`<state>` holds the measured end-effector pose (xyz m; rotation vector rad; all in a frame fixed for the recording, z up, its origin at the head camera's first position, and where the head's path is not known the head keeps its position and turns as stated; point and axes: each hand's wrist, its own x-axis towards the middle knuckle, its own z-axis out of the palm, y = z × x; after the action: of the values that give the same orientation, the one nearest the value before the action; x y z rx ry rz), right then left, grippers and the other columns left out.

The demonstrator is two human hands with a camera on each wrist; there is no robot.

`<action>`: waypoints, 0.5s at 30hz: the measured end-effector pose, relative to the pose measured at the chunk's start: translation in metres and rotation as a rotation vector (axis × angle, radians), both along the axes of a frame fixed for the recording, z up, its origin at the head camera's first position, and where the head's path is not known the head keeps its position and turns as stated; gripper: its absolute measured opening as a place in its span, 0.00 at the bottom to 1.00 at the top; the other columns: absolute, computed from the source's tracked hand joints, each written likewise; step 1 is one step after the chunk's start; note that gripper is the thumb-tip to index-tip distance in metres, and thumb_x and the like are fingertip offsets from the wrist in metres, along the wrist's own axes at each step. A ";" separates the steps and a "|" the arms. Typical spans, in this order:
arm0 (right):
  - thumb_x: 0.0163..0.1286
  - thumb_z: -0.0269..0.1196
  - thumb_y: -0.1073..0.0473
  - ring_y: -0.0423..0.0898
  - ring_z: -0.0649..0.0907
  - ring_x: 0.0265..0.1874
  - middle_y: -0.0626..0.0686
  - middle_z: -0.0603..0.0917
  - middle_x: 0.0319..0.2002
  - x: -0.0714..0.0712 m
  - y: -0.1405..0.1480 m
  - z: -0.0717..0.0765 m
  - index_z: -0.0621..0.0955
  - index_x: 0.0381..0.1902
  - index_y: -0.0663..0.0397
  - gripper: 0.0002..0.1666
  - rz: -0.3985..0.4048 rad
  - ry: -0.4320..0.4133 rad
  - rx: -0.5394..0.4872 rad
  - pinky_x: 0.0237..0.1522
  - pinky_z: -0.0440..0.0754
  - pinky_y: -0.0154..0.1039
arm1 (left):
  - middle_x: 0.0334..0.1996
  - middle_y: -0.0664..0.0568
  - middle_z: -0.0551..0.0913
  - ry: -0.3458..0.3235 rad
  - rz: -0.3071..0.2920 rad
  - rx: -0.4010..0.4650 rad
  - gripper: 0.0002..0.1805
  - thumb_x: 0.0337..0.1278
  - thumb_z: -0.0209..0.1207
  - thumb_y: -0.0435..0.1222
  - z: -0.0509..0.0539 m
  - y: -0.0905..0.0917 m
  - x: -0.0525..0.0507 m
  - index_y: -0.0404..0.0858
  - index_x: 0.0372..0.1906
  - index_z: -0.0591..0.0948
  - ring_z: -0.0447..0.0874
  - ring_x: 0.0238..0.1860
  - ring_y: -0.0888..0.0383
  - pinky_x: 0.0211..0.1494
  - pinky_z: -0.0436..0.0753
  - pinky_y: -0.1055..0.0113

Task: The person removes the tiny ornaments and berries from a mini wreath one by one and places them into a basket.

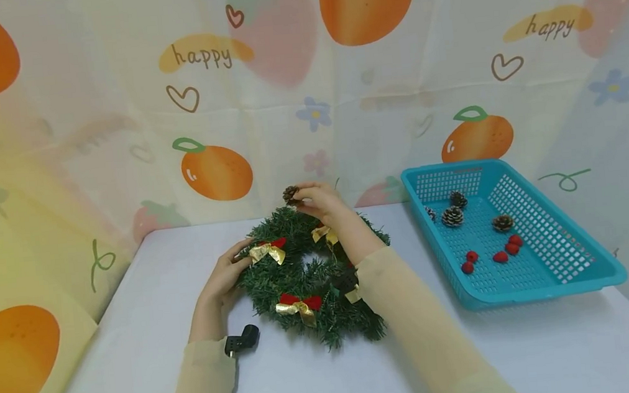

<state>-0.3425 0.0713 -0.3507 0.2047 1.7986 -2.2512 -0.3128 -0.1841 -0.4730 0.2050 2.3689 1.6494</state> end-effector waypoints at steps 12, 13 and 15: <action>0.70 0.58 0.70 0.57 0.72 0.70 0.59 0.66 0.72 0.001 0.034 0.023 0.72 0.68 0.59 0.29 -0.069 0.026 -0.084 0.69 0.75 0.43 | 0.79 0.39 0.51 -0.015 0.005 0.029 0.32 0.71 0.49 0.35 0.000 0.001 0.002 0.47 0.78 0.59 0.61 0.74 0.34 0.68 0.72 0.48; 0.70 0.58 0.70 0.57 0.72 0.70 0.59 0.66 0.73 0.000 0.038 0.024 0.71 0.69 0.59 0.29 -0.067 0.033 -0.083 0.69 0.74 0.42 | 0.79 0.39 0.51 -0.015 0.006 0.029 0.32 0.71 0.49 0.35 0.001 0.001 0.002 0.47 0.77 0.59 0.61 0.74 0.33 0.69 0.72 0.46; 0.71 0.57 0.70 0.56 0.72 0.70 0.59 0.65 0.73 -0.004 0.047 0.022 0.70 0.70 0.59 0.29 -0.071 0.036 -0.088 0.70 0.73 0.42 | 0.80 0.39 0.49 -0.013 0.004 0.024 0.32 0.71 0.49 0.36 0.002 0.001 0.002 0.47 0.77 0.59 0.56 0.76 0.33 0.73 0.67 0.41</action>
<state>-0.3468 0.1178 -0.3286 0.2162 1.7307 -2.3915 -0.3110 -0.1828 -0.4710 0.1937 2.3427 1.6768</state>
